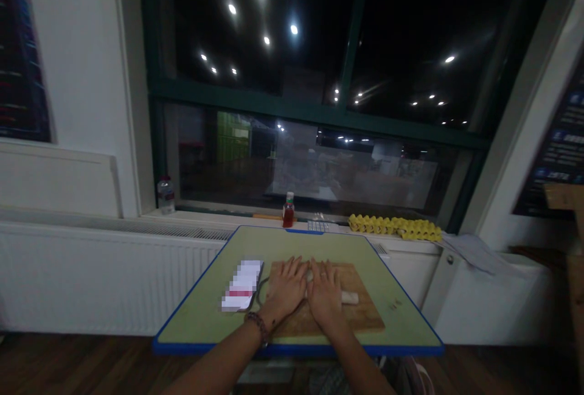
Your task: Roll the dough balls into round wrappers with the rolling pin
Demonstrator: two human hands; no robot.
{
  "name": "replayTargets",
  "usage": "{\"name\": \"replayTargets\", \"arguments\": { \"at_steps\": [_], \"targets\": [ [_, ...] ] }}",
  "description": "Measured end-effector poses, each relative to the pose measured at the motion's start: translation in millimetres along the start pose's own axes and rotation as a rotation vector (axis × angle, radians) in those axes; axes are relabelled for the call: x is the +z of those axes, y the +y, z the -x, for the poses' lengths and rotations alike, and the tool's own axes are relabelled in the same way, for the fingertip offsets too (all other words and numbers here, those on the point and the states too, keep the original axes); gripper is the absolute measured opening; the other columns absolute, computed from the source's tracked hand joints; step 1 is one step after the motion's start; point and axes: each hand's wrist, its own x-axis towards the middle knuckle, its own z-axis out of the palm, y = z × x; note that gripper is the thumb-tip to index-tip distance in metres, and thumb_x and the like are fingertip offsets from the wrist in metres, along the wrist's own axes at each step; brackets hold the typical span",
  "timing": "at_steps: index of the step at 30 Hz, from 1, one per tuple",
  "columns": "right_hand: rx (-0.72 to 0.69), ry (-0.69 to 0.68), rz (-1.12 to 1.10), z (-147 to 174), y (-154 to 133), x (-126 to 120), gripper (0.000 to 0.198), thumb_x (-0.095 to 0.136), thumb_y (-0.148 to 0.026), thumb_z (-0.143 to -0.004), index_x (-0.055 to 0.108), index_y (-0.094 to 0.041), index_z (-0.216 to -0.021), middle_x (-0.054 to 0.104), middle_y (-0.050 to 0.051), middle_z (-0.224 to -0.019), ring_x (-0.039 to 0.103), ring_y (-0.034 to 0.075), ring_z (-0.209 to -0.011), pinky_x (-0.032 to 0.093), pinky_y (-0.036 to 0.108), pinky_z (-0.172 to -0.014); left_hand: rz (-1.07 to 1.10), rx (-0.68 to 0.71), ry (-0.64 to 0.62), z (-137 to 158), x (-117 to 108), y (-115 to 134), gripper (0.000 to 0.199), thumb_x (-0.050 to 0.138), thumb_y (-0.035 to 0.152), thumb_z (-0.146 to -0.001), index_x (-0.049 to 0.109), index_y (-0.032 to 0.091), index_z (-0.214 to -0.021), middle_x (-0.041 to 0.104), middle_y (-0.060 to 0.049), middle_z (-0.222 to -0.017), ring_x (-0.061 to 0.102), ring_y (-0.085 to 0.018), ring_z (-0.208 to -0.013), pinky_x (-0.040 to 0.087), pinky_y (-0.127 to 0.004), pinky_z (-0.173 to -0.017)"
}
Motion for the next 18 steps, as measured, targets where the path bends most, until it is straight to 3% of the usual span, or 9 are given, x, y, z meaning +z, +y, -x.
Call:
{"name": "replayTargets", "arguments": {
  "at_steps": [5,11,18],
  "targets": [
    [-0.002,-0.013,-0.013,-10.4,3.8,0.7,0.053,0.030,-0.025,-0.095,0.034,-0.021,-0.148,0.046,0.008,-0.146,0.025,0.028,-0.141,0.011,0.046,-0.114,0.021,-0.007,-0.031,-10.0,-0.1,-4.3,0.049,0.027,0.024,-0.096,0.041,0.023,-0.143,0.041,-0.008,-0.150,0.032,-0.026,-0.140,0.023,-0.049,-0.113],
    [0.023,-0.170,-0.040,-39.4,10.3,6.9,0.054,0.025,-0.030,-0.096,0.031,-0.018,-0.149,0.045,0.011,-0.146,0.024,0.029,-0.142,0.015,0.049,-0.112,0.021,-0.090,-0.110,-38.4,0.7,-8.3,0.053,0.032,0.026,-0.095,0.036,0.015,-0.146,0.027,-0.012,-0.156,0.018,-0.029,-0.145,0.014,-0.051,-0.117],
    [-0.058,-0.060,-0.064,-13.0,7.1,5.6,0.053,0.023,-0.030,-0.097,0.043,-0.011,-0.143,0.047,0.012,-0.144,0.027,0.028,-0.141,0.008,0.046,-0.115,0.001,-0.019,0.022,-10.5,8.9,-3.1,0.048,0.030,0.023,-0.096,0.045,0.023,-0.141,0.040,-0.007,-0.150,0.032,-0.028,-0.139,0.024,-0.052,-0.112]
  ]
}}
